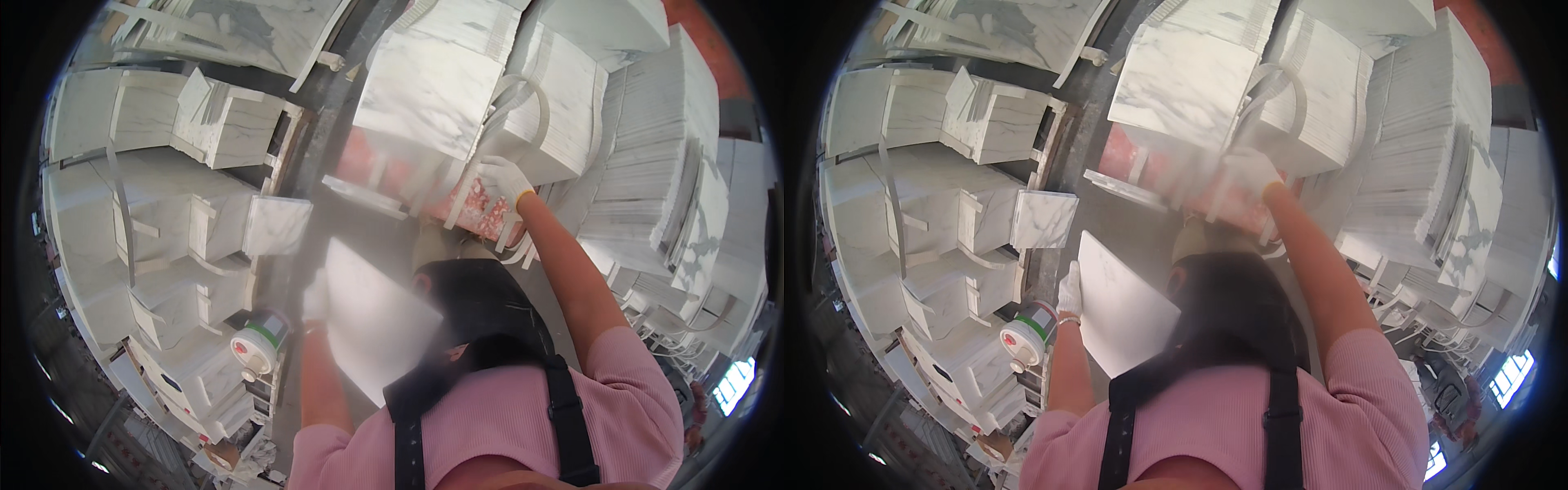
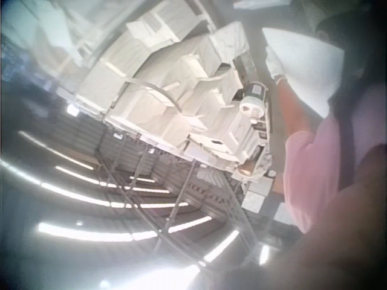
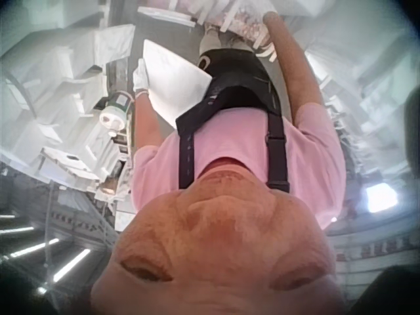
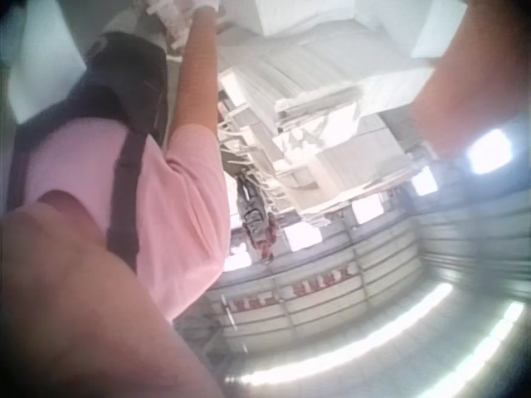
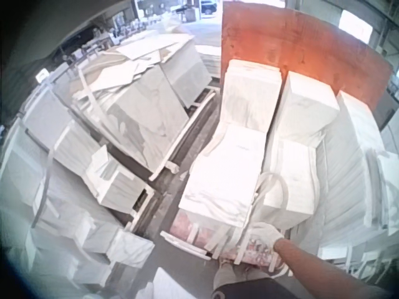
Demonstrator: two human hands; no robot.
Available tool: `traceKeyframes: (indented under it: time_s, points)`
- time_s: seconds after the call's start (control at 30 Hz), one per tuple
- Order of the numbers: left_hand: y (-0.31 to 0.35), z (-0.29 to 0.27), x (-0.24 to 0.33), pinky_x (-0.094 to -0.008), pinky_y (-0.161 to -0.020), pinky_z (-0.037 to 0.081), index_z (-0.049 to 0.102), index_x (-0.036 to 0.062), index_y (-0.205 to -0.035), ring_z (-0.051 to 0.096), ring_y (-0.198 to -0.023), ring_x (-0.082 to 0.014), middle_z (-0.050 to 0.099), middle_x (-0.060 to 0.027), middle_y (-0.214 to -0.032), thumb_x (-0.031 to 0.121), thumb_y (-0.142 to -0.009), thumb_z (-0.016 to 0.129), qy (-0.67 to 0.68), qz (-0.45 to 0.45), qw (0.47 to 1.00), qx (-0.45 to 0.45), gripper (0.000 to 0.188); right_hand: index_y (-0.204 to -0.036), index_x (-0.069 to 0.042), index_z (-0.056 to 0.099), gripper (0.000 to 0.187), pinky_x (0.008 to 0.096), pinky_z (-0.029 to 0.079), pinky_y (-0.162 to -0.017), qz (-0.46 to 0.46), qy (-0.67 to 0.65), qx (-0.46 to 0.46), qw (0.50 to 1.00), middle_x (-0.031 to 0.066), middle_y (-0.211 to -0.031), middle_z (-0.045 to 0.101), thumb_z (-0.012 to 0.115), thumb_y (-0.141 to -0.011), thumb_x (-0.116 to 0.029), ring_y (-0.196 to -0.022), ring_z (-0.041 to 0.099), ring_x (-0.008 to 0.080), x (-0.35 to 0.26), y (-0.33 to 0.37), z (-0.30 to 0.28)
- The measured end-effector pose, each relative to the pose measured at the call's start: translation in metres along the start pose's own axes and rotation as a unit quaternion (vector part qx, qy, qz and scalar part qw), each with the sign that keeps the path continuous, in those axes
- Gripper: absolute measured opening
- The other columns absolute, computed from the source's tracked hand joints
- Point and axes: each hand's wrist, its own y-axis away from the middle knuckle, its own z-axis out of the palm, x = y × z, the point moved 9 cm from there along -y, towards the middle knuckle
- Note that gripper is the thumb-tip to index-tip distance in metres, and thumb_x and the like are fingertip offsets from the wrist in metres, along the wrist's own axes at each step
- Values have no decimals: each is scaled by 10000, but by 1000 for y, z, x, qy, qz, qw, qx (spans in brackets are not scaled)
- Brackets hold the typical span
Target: The person picks up white rectangular tiles from a rack and places them on the floor in a grid pattern. They repeatedly retrieve tiles and align them with previously placed tiles, building a tiled section on the floor.
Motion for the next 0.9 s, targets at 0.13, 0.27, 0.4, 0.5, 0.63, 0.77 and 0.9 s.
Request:
traceKeyframes:
  time_s: [0.13, 0.27, 0.4, 0.5, 0.63, 0.77, 0.9]
  points:
    - [23, -6, -40, -332, -803, 544, 671, -7, -1170, 673, -938, -235, 701, -145, -1014, 199, -1035, 497, -7, -85, 996, 7, 302, -1267, -44, 623, 454, 310, 534, -745, 23, 57, 59, 996, 76, -1054, 676, 710, -873, -252, -871, 637, 166, 63, -96, -13]
    - [60, -21, -48, -404, -932, 499, 627, -73, -1226, 650, -1089, -343, 682, -235, -1180, 381, -1065, 434, 83, -205, 975, -10, 519, -1197, -41, 652, 423, 316, 533, -794, 0, -274, 82, 958, 107, -1045, 686, 725, -841, -257, -913, 652, 207, 75, -161, -19]
    - [71, -31, -35, -410, -1004, 449, 598, -88, -1267, 627, -1139, -372, 659, -259, -1246, 493, -1054, 410, 121, -229, 966, -6, 646, -1165, 37, 678, 514, 339, 529, -863, 92, 37, 230, 968, 170, -1080, 711, 714, -835, -355, -1003, 671, 246, 64, -197, -67]
    - [71, -30, -31, -388, -990, 448, 608, -82, -1270, 633, -1068, -323, 686, -235, -1198, 538, -1039, 417, 168, -244, 955, -8, 688, -1160, 97, 674, 623, 369, 529, -891, 175, 228, 249, 925, 215, -1134, 707, 689, -843, -439, -1070, 672, 283, 58, -201, -93]
    - [73, -25, -30, -382, -967, 458, 622, -69, -1260, 634, -1027, -294, 702, -222, -1152, 549, -1035, 411, 168, -268, 949, -21, 691, -1176, 111, 662, 664, 393, 544, -874, 171, 201, 233, 936, 221, -1133, 704, 697, -846, -463, -1066, 677, 306, 58, -205, -94]
    - [67, -17, -29, -386, -942, 470, 627, -61, -1249, 640, -995, -306, 707, -232, -1114, 540, -1039, 399, 152, -276, 948, -44, 676, -1197, 50, 667, 576, 400, 567, -827, 245, -146, 262, 922, 143, -1050, 712, 757, -841, -394, -990, 684, 282, 81, -196, -86]
    - [58, -23, -25, -407, -947, 466, 623, -66, -1240, 646, -975, -355, 705, -251, -1097, 534, -1039, 395, 126, -260, 957, -27, 673, -1209, -15, 660, 510, 390, 582, -814, 200, -150, 198, 948, 90, -1080, 688, 792, -840, -342, -957, 671, 222, 62, -188, -81]
